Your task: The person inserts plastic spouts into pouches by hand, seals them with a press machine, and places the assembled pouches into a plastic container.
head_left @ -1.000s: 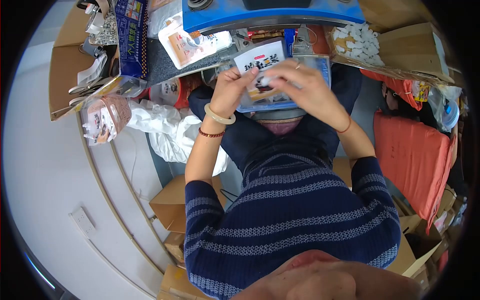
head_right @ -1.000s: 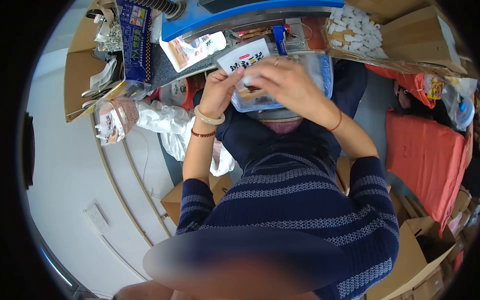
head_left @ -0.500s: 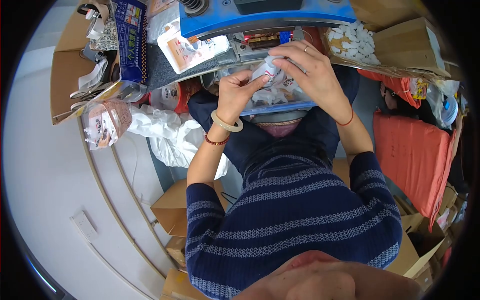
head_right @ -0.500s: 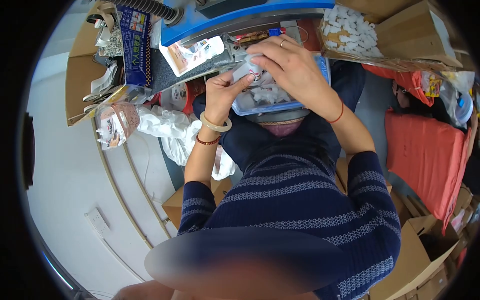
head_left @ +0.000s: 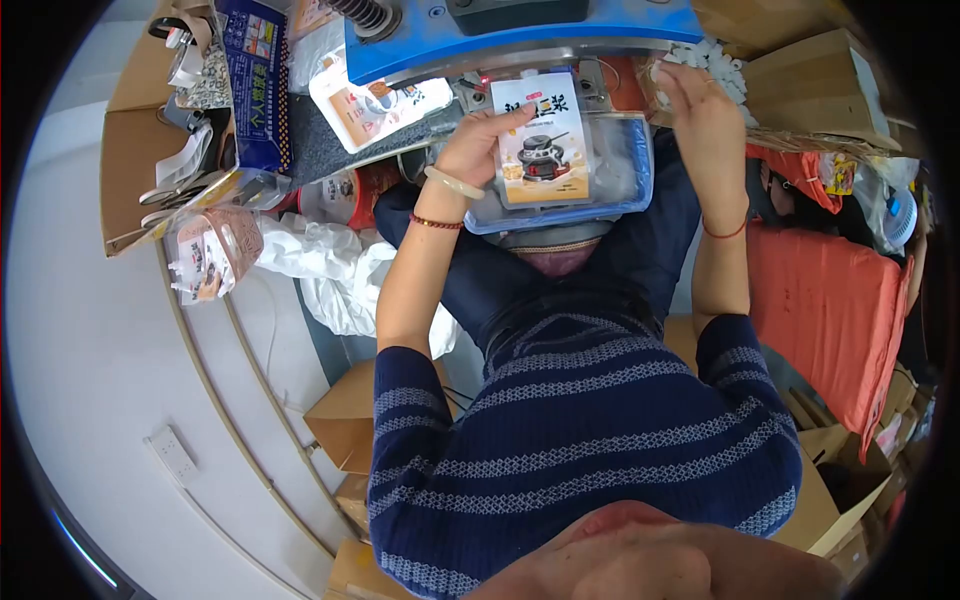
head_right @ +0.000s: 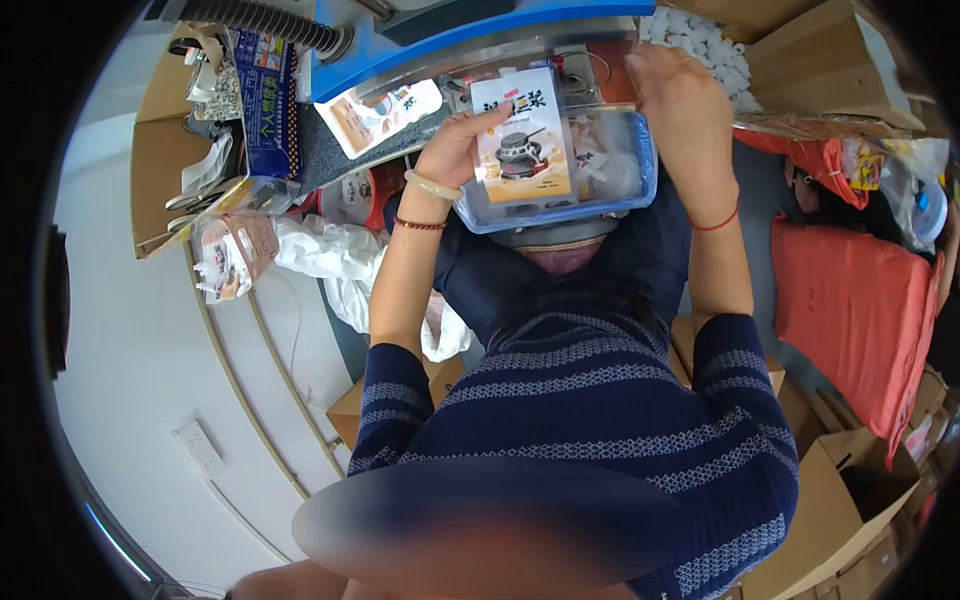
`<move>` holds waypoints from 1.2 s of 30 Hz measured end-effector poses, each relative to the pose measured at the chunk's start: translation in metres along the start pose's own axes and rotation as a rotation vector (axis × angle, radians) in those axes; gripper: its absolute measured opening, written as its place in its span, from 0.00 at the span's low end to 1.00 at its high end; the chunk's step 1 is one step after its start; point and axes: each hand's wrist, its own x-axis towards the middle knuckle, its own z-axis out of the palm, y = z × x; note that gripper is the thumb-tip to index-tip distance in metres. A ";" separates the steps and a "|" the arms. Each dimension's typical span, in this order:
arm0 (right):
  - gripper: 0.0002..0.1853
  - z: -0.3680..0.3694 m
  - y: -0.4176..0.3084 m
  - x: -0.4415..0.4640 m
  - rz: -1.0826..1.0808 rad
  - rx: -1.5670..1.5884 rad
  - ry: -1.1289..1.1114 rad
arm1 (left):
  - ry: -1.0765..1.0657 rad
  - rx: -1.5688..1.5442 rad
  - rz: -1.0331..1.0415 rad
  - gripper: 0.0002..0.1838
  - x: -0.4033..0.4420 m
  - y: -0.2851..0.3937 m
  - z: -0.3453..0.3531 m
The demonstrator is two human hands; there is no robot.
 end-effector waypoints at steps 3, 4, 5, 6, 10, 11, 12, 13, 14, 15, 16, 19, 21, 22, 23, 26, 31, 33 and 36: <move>0.12 0.036 0.068 0.009 0.057 -0.215 -0.060 | -0.003 0.028 0.010 0.13 0.005 -0.003 -0.006; 0.12 0.051 0.092 0.011 -0.032 -0.302 -0.134 | -0.022 0.032 -0.001 0.13 0.004 -0.006 -0.010; 0.15 0.061 0.105 0.012 -0.112 -0.258 -0.072 | 0.035 0.109 0.038 0.12 0.002 -0.010 -0.012; 0.15 0.060 0.104 0.016 -0.039 -0.230 -0.126 | 0.034 0.173 0.046 0.13 -0.001 -0.007 -0.013; 0.13 0.052 0.106 0.015 0.049 -0.200 -0.103 | 0.439 0.699 0.655 0.21 -0.023 0.006 -0.034; 0.13 0.047 0.105 0.011 0.067 -0.236 -0.029 | 0.622 1.030 0.716 0.26 -0.033 0.022 -0.044; 0.13 0.038 0.100 0.009 -0.005 -0.249 0.037 | 0.602 1.324 0.862 0.28 -0.030 0.027 -0.073; 0.13 0.029 0.088 0.005 -0.008 -0.250 0.040 | 0.567 1.616 1.023 0.31 -0.021 0.026 -0.104; 0.13 0.019 0.069 -0.001 0.128 -0.091 0.086 | 0.457 1.733 1.050 0.35 -0.026 0.016 -0.116; 0.14 0.009 0.053 -0.004 0.261 0.067 0.135 | 0.431 1.840 1.007 0.32 -0.038 0.010 -0.118; 0.14 -0.001 0.040 -0.005 0.261 0.064 0.146 | 0.397 1.948 0.957 0.30 -0.047 0.005 -0.118; 0.13 -0.013 -0.001 -0.020 0.155 0.291 0.092 | 0.533 1.702 1.056 0.20 -0.064 0.004 -0.109; 0.12 0.008 -0.014 -0.028 -0.208 0.283 0.019 | 0.613 1.518 1.050 0.21 -0.073 0.005 -0.090; 0.12 0.018 -0.034 -0.037 -0.066 0.461 -0.111 | 0.617 1.354 0.913 0.18 -0.081 0.009 -0.075; 0.12 0.024 -0.058 -0.044 0.081 0.638 -0.243 | 0.615 1.191 0.776 0.16 -0.087 0.011 -0.063; 0.12 0.013 -0.093 -0.027 -0.074 0.744 -0.224 | 0.487 0.970 0.693 0.13 -0.099 0.011 -0.021; 0.12 0.008 -0.103 0.000 -0.347 0.660 -0.117 | 0.333 0.858 0.548 0.08 -0.106 0.014 0.017; 0.11 0.004 -0.091 0.002 -0.426 0.384 -0.230 | 0.174 0.859 0.217 0.10 -0.104 0.020 0.012; 0.11 0.013 -0.076 0.003 -0.336 0.426 -0.321 | -0.079 0.612 0.111 0.12 -0.084 0.004 -0.005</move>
